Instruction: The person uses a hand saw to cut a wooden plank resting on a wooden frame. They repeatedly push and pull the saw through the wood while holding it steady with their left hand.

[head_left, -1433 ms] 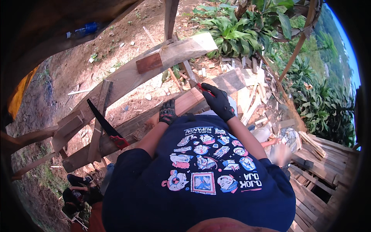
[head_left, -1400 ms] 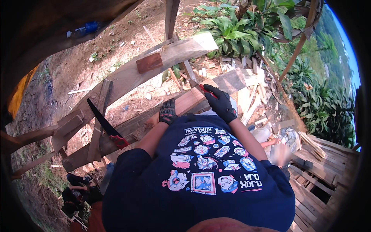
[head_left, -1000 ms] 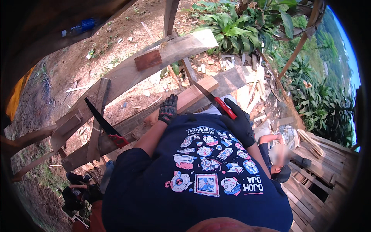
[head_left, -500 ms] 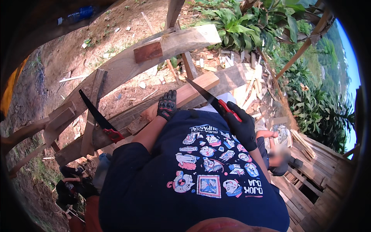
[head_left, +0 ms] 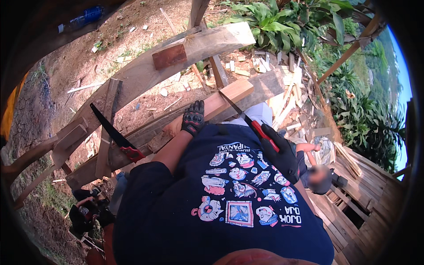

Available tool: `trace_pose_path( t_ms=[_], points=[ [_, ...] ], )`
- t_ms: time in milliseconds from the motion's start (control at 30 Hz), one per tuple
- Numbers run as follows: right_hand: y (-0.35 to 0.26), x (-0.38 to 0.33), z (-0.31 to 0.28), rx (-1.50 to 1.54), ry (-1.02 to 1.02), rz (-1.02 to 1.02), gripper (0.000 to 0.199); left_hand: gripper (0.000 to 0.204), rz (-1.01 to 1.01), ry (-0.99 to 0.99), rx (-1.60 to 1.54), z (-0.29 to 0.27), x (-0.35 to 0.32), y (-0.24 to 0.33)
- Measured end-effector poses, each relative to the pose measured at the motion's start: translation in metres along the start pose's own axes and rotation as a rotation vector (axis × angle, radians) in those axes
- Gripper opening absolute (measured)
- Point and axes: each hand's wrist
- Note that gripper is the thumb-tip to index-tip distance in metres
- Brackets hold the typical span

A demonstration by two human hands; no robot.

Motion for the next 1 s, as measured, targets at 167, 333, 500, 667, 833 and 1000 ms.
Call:
trace_pose_path(
  t_ms=[167, 333, 500, 667, 833, 1000],
  points=[
    [0.003, 0.035, 0.016, -0.045, 0.061, -0.139, 0.045, 0.090, -0.005, -0.011, 0.031, 0.002, 0.010, -0.004],
    [0.019, 0.109, 0.042, -0.131, 0.095, -0.154, 0.044, 0.074, 0.003, 0.014, 0.030, 0.011, 0.011, -0.011],
    [0.038, 0.190, 0.074, -0.196, 0.100, -0.200, 0.043, 0.066, 0.023, 0.044, 0.000, 0.006, 0.015, -0.011],
    [0.026, 0.197, 0.064, -0.138, 0.067, -0.160, 0.046, 0.067, -0.016, -0.045, -0.038, -0.011, 0.013, -0.005],
    [0.001, 0.088, 0.021, -0.102, -0.004, -0.062, 0.046, 0.066, -0.015, 0.005, -0.034, -0.012, 0.007, -0.001],
    [0.002, 0.059, 0.005, -0.218, 0.038, -0.185, 0.045, 0.066, -0.019, -0.006, -0.056, -0.007, 0.011, -0.005]
  ],
)
Point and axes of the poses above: each hand's wrist, its own x-axis towards the middle knuckle, its own z-axis out of the palm, y = z × x, and after that the axes turned 10 degrees about -y, right-handed
